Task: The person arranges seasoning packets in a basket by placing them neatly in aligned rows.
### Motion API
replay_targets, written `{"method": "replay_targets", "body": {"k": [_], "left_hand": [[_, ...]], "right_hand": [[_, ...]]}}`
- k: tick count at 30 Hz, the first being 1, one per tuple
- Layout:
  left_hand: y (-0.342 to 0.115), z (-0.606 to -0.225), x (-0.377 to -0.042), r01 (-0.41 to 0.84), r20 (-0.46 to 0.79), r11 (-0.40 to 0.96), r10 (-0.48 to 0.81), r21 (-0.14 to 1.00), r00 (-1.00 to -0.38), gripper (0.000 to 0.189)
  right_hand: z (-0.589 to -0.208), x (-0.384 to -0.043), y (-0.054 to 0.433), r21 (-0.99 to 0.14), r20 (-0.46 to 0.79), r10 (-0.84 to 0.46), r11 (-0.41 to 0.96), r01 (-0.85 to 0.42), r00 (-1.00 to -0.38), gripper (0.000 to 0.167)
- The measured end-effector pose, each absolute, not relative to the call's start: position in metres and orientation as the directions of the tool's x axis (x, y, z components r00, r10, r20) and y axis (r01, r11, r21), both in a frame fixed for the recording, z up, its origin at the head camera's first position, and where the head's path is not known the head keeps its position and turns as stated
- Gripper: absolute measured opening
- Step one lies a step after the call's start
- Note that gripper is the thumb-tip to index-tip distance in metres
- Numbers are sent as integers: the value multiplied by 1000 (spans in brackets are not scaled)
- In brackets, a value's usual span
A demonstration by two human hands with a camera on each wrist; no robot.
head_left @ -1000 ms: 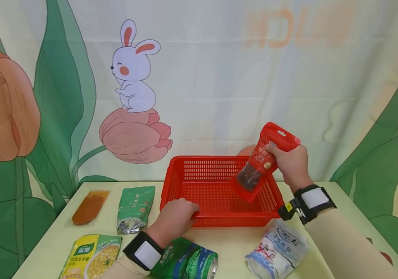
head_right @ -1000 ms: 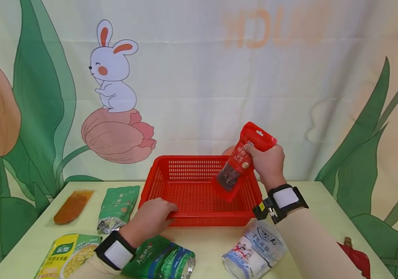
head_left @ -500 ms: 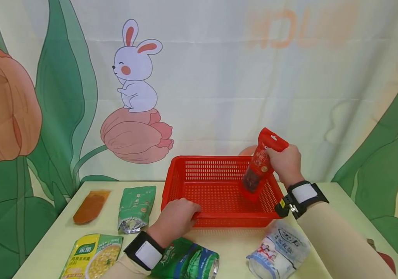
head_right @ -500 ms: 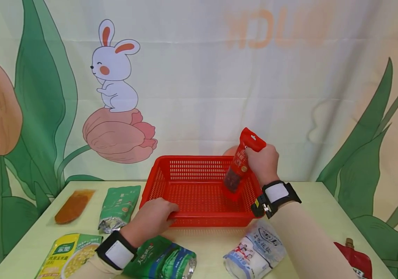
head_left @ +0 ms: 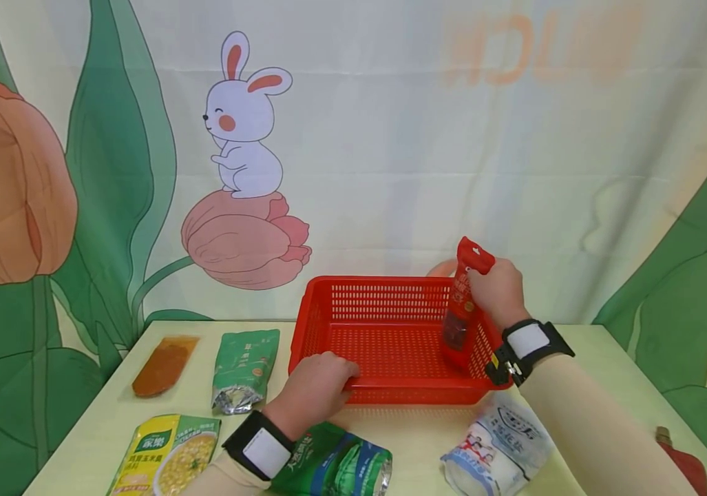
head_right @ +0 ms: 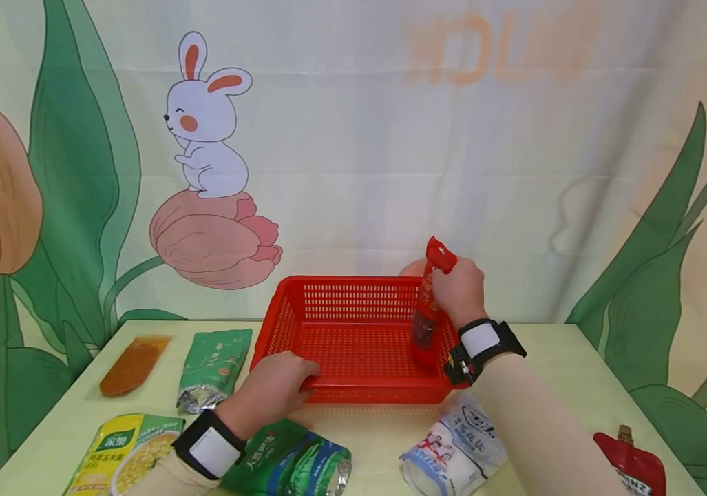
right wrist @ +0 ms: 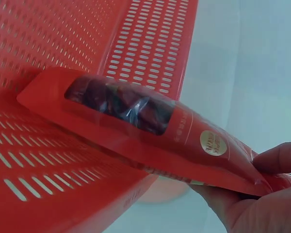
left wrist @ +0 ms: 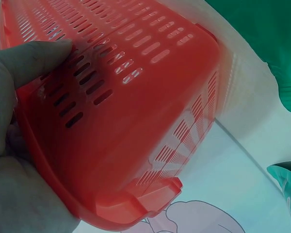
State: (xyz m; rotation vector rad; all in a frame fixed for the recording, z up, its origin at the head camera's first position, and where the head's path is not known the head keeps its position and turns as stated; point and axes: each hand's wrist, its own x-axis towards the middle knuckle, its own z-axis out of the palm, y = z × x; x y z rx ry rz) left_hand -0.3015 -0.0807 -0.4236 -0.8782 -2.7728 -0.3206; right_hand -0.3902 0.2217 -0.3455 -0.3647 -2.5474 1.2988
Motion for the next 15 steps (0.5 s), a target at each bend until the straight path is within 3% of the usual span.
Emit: {"method": "replay_targets", "body": {"k": [15], "left_hand": [[-80,-422,-301,574,244,804,532,155,-811,13]], "right_hand": [[-353,-395,221,-683,178,247,728,61,-952,39]]}}
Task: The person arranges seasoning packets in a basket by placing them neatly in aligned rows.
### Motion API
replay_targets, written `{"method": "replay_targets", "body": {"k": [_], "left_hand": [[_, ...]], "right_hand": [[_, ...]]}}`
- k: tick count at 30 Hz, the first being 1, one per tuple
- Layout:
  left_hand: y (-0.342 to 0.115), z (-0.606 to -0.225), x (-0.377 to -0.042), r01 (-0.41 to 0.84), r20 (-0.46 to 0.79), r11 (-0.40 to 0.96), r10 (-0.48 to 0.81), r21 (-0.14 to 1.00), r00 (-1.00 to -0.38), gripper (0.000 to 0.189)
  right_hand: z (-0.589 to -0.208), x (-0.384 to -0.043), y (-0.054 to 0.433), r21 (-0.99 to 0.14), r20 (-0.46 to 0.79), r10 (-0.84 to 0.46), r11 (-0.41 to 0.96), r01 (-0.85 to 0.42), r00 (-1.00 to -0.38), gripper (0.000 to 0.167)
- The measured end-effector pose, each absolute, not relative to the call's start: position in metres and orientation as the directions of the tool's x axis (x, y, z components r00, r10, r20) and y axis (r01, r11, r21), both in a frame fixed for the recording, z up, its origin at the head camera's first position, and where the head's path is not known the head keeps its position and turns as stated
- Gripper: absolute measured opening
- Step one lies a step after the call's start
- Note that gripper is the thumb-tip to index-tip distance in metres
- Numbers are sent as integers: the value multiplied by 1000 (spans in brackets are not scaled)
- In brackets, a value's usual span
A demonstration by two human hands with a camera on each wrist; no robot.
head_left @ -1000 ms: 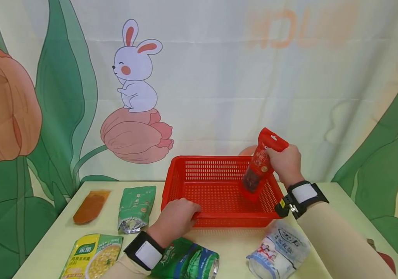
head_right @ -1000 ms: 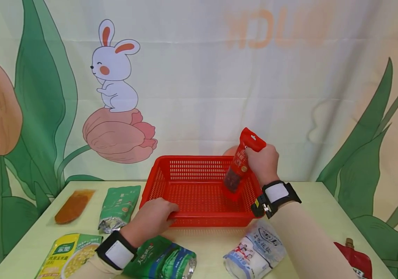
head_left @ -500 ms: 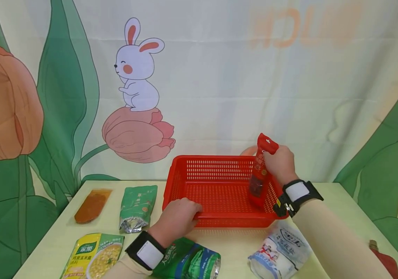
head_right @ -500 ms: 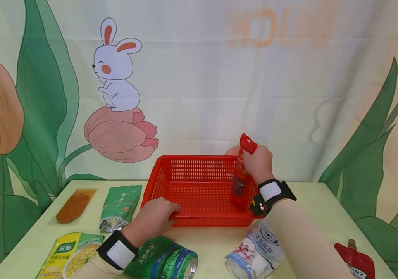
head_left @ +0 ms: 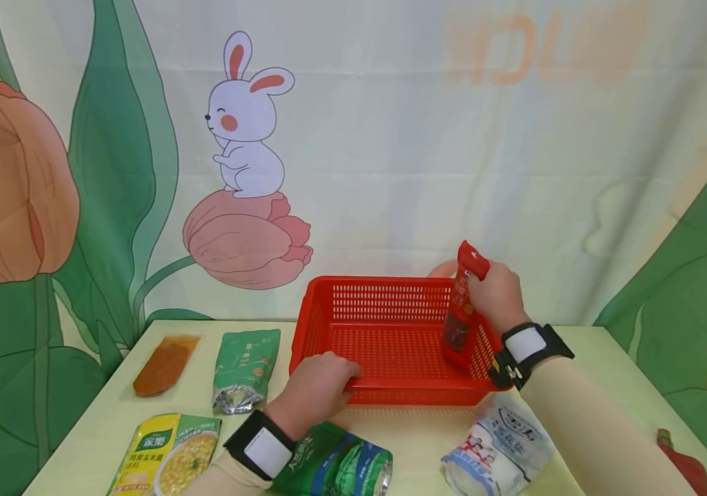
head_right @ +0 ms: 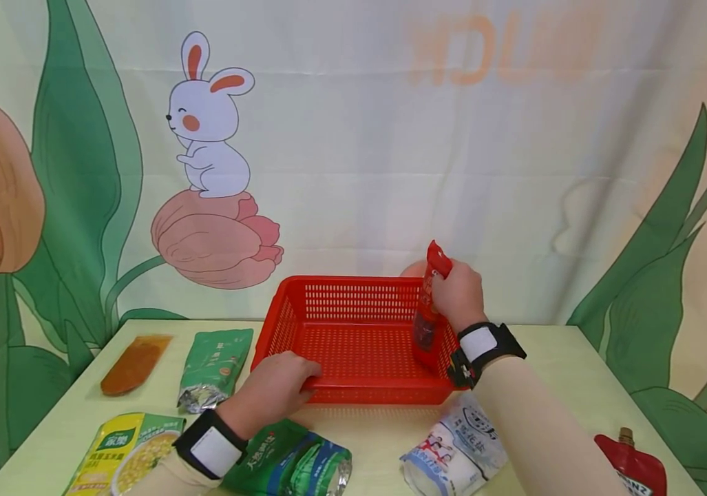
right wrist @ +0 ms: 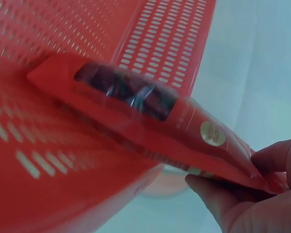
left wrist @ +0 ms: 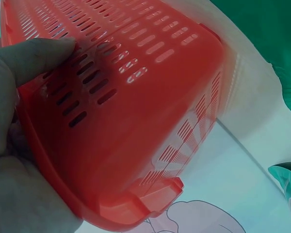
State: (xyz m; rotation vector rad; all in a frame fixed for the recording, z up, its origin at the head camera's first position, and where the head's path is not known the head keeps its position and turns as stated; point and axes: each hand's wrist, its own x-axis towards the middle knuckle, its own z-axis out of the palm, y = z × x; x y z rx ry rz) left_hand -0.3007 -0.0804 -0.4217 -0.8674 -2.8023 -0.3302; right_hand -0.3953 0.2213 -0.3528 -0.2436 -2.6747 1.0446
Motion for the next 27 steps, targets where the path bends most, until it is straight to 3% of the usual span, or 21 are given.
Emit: {"method": "replay_targets", "body": {"k": [9,17,27], "left_hand": [[-80,-421,-300,566,241,804,521,184,-819,15],[-80,-422,-300,573,259,802,525,169,-811,12],[-79,-421,-299,569,257,804,521,174,-814,13]], "right_hand": [[-351,-387,217,-597,185,151,802,11,-971,35],[-348,-374,214,-562,171,87,827,-25,-981,48],[-356,-362,205,-579,226,47,809,-96,-973,50]]}}
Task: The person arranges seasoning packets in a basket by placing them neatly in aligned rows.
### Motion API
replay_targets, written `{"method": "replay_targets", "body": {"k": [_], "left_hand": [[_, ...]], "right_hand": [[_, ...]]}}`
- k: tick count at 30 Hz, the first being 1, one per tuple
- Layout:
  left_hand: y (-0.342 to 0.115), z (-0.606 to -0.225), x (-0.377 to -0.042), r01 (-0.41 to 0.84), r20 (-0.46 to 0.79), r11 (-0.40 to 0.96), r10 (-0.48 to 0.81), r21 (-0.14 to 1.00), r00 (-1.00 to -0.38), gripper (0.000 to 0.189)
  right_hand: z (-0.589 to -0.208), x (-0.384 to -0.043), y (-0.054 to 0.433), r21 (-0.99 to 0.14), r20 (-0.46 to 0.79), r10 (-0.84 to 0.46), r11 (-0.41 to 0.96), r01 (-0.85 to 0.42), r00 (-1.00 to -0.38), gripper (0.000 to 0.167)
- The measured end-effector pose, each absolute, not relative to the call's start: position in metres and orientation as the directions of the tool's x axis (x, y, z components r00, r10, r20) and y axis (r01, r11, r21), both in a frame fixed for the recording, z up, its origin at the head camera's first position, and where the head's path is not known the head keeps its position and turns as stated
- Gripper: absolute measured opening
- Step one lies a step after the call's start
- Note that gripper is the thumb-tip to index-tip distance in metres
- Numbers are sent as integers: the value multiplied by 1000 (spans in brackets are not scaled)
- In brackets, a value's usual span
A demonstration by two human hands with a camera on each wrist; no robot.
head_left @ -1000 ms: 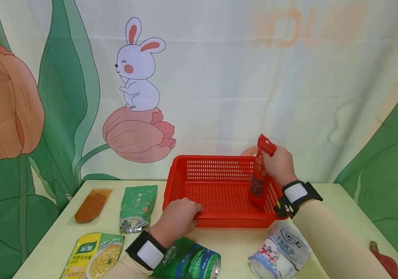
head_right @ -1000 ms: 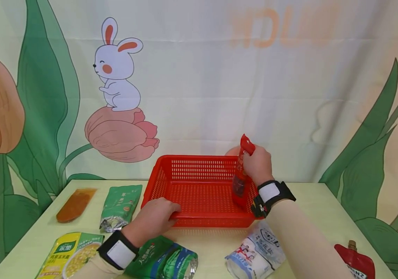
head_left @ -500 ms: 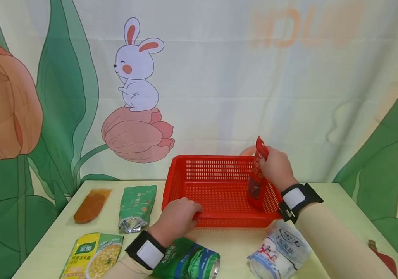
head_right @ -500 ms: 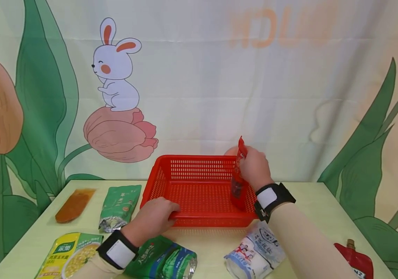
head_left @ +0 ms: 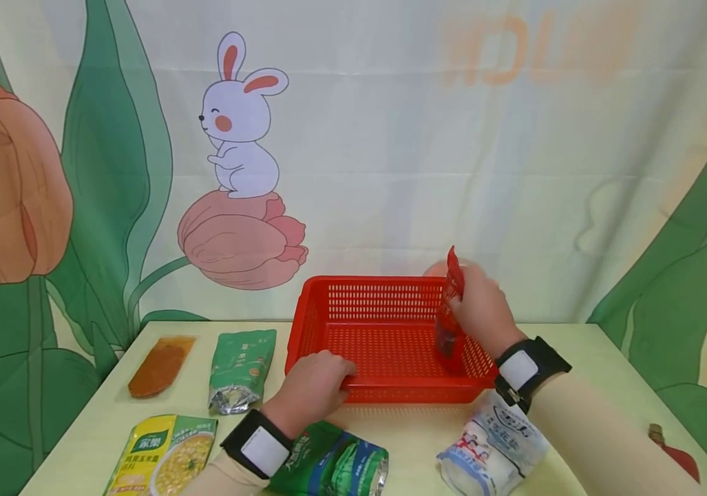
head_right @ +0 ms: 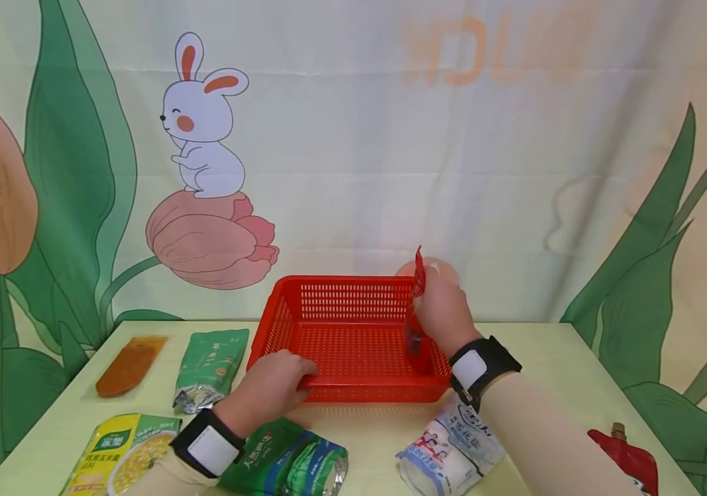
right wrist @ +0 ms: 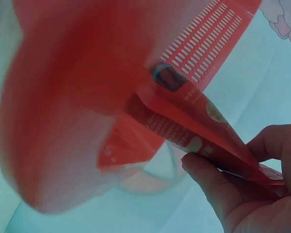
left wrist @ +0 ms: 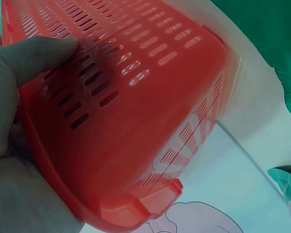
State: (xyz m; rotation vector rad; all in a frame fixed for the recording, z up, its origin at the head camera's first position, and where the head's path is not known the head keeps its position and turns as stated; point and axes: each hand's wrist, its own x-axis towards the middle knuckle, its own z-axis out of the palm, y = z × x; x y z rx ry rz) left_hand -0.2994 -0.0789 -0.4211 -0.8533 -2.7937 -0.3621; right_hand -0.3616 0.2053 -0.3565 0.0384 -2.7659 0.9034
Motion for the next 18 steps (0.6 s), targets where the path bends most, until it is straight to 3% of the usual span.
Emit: {"method": "replay_targets", "body": {"k": [18], "left_hand": [[-77,-422,-302,548,234,809,503,210,-832,17]], "right_hand": [[-359,-357,203,-547,243,77,834,-71,-967,49]]}}
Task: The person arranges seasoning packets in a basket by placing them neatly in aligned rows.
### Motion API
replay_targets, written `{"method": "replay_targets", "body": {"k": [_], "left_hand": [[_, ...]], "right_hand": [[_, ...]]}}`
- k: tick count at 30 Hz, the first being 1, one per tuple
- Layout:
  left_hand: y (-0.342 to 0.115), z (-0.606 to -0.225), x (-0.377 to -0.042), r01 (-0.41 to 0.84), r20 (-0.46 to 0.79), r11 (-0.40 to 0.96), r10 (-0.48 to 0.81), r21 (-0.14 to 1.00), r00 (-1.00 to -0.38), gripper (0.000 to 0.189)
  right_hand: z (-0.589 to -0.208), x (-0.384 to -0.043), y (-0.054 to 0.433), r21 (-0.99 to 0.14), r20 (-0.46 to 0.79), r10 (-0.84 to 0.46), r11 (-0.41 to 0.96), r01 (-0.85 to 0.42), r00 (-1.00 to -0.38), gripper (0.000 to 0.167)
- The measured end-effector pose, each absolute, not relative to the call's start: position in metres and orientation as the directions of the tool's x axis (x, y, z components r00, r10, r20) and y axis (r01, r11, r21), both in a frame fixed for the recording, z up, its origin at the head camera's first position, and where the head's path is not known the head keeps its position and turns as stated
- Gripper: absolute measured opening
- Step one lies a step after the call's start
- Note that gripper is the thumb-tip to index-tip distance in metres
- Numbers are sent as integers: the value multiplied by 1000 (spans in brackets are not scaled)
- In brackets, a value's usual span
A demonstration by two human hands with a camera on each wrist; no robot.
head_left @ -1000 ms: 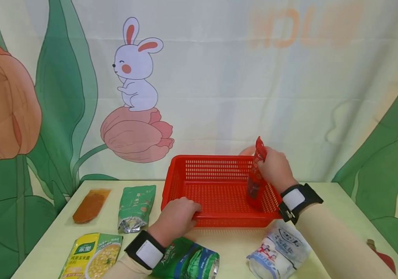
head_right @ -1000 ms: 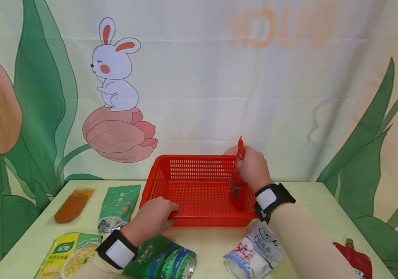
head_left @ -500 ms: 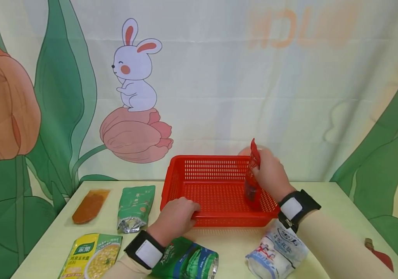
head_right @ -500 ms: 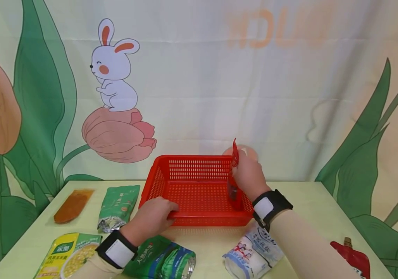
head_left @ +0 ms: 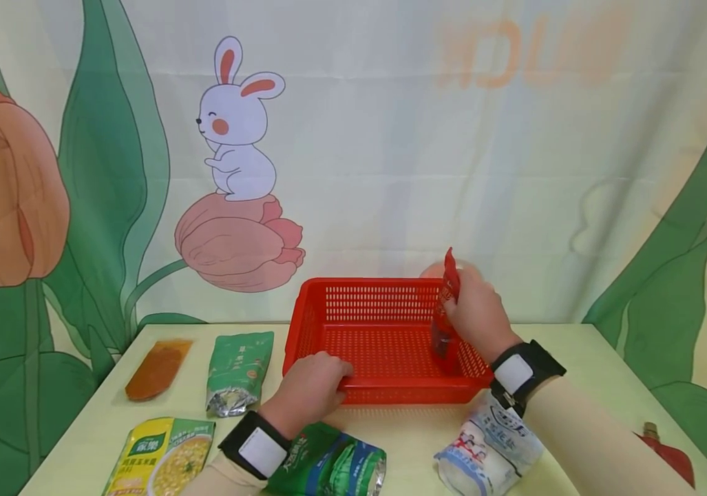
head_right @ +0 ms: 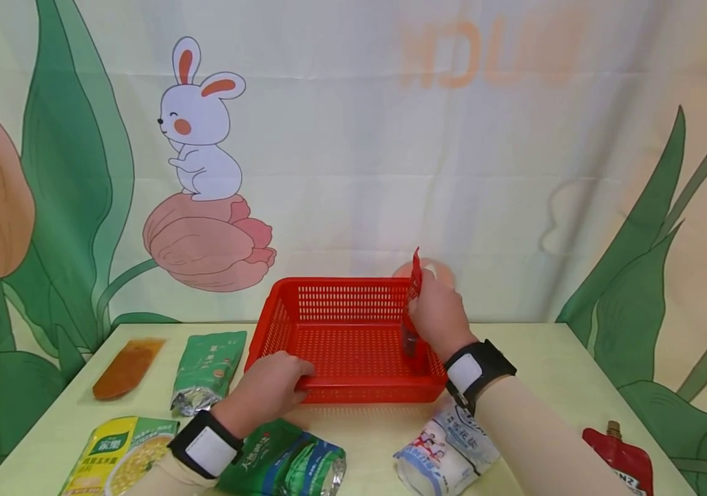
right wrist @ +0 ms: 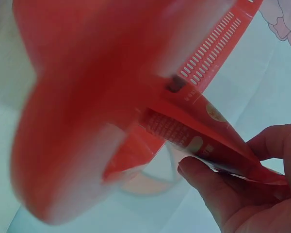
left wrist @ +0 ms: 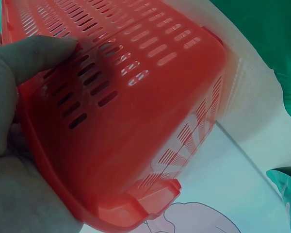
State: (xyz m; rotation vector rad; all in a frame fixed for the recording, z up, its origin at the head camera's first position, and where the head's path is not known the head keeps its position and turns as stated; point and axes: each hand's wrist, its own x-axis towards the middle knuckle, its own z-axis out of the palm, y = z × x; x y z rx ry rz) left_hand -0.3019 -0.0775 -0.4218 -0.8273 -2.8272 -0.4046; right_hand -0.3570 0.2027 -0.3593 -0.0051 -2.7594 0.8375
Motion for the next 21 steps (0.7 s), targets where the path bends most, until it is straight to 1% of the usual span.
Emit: {"method": "replay_targets", "body": {"k": [5,11,15,17,21], "left_hand": [[-78,-422,-302,541,228,812,496,220,-838,17],[-78,-422,-301,537,228,814,492,222,-840,16],[-78,-423,-301,536,232,815,490,220,-840,16],[-78,-423,-302,538,233,815,492,214,-839,15],[-78,-424,-303,539,236,818,493,201,-837,14]], "right_hand": [[-358,-358,203,-553,234,86,831,-60,-968,50],[-355,-355,206,-550,215,87,834,-47,-973,67],[-350,-351,210,-547,200,84,836,-40,-976,75],[-348,-348,213,-556,193,88,831,-35,-977,78],[-344,-343,216,-600,182,97,799,-32,-979,90]]}}
